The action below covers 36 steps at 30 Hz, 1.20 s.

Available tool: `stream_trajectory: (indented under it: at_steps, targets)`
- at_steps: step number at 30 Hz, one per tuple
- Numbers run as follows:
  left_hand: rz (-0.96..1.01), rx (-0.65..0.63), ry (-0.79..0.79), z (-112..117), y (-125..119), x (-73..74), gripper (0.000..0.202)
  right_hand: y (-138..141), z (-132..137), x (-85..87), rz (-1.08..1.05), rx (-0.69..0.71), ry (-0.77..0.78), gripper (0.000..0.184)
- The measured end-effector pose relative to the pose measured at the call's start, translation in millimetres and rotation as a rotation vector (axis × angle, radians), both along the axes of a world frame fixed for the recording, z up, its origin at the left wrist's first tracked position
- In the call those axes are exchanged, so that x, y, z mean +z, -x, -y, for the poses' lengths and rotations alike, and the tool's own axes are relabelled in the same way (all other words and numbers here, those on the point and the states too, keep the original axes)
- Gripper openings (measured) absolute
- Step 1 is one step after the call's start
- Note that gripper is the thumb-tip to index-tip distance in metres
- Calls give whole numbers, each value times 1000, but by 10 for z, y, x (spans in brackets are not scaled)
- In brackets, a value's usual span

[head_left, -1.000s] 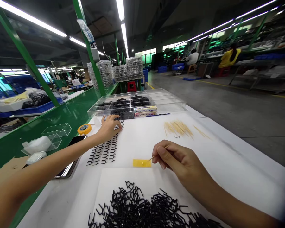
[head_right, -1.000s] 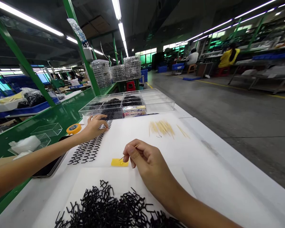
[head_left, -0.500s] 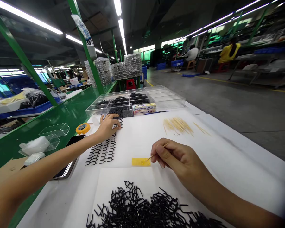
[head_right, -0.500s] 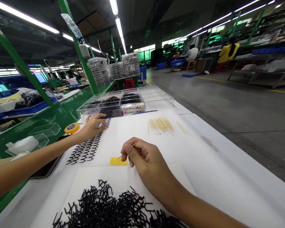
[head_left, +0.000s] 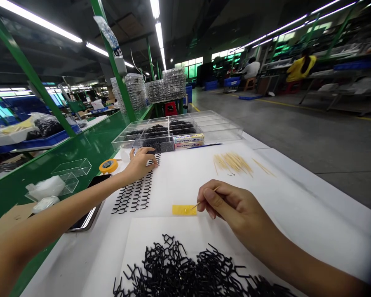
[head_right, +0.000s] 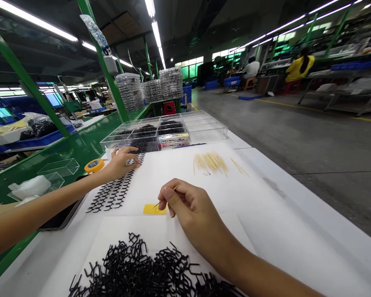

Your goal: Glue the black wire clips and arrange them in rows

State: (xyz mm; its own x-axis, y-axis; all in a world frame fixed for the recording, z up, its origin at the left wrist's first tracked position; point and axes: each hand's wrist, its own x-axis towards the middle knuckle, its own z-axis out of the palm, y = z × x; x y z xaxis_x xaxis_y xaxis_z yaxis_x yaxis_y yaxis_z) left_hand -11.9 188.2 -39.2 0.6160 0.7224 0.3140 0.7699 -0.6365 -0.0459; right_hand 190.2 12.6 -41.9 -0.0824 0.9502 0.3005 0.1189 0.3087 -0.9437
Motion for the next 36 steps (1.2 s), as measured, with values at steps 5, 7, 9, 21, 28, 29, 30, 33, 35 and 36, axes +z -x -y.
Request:
stream_trajectory:
  at_steps: [5, 7, 9, 21, 28, 29, 30, 33, 35, 36]
  targets:
    - [56, -11, 4, 12, 45, 69, 25, 2, -5, 22, 18, -52, -27, 29]
    - [93, -20, 14, 63, 83, 135, 23, 9, -15, 32, 24, -76, -37, 31]
    - [136, -40, 39, 177, 127, 212, 20, 15, -21, 33, 30, -92, -39, 32]
    - [106, -511, 538, 1211, 177, 257, 14, 14, 20, 15, 89, -22, -3, 22]
    - [130, -533, 633, 1255, 156, 186, 12, 30, 35, 18, 82, 9, -12, 20]
    - [157, -534, 654, 1260, 155, 194, 12, 32, 34, 20, 75, 11, -10, 20]
    - [196, -535, 678, 1266, 151, 203, 12, 34, 34, 21, 68, 15, -5, 19]
    - [381, -513, 762, 1296, 118, 214, 9, 44, 36, 14, 48, 56, 23, 17]
    - [530, -476, 811, 1326, 80, 202, 6, 53, 41, 4, 52, 99, 48, 17]
    - [595, -462, 835, 1343, 59, 192, 7, 58, 44, -1, 58, 120, 58, 18]
